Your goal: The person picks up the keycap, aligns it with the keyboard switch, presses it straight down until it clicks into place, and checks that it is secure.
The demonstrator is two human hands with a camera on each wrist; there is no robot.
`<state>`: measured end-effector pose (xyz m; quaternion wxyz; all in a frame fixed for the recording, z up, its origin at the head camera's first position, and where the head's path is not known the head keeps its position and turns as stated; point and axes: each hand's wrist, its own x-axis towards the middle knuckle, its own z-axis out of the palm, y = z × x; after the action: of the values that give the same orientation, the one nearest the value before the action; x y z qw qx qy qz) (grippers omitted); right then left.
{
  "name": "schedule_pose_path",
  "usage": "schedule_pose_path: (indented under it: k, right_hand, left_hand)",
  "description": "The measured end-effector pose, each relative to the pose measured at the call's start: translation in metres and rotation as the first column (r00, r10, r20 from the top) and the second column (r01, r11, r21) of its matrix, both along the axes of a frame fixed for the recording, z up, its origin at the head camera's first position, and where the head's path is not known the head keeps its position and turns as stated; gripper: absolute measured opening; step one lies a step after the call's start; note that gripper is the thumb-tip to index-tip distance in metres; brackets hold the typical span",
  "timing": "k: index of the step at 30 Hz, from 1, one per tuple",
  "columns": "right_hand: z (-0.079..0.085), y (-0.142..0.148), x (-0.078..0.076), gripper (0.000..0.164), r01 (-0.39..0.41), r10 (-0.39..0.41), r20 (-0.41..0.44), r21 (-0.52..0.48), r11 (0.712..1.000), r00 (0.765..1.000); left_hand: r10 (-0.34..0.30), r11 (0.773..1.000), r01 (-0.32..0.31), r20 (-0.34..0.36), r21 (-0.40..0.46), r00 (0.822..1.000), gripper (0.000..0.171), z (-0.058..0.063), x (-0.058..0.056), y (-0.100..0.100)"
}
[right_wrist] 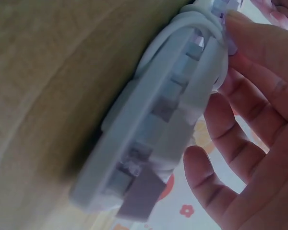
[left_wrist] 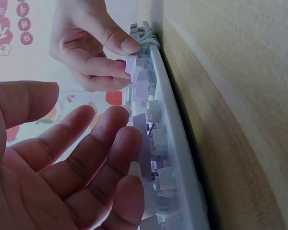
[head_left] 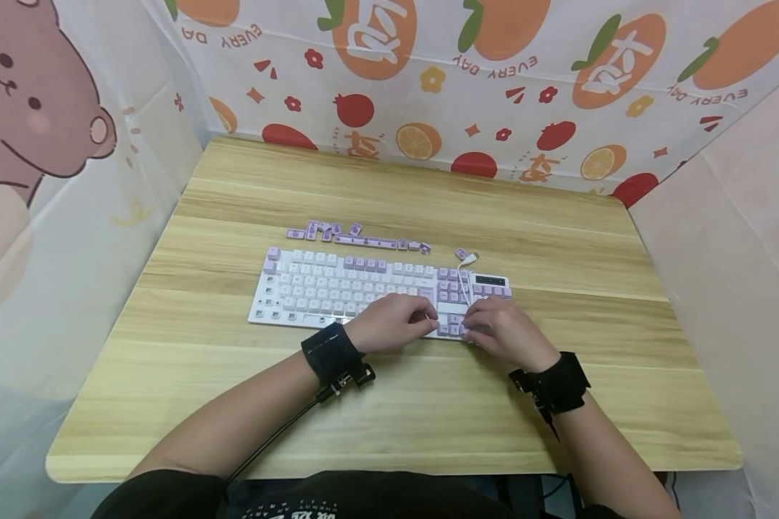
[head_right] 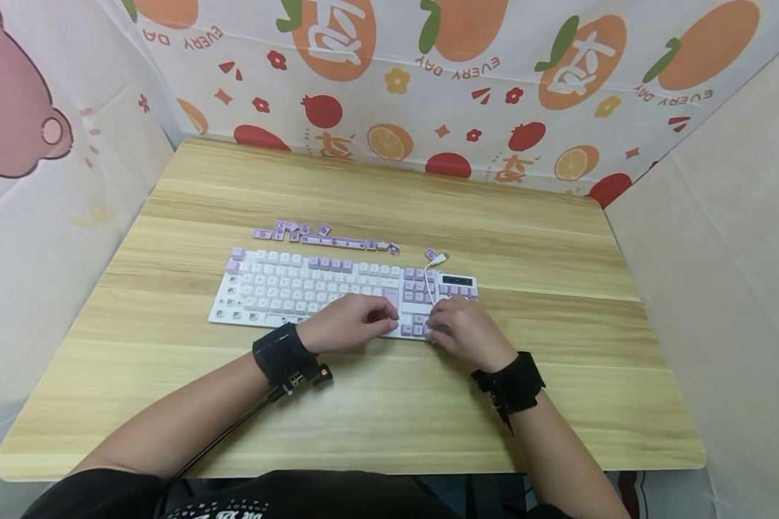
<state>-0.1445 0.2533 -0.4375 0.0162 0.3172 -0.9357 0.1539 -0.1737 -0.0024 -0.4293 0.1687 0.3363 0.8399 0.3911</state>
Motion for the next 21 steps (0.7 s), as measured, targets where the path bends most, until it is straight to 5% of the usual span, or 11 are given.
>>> schedule_pose_path:
  k: [21]
  right_hand:
    - [0.0016,-0.0017,-0.0032,0.011,-0.032,0.032,0.001,0.016,0.999,0.999]
  left_hand:
    - [0.007,1.0,-0.007,0.0,-0.015,1.0,0.015,-0.0016,0.0004,0.0007]
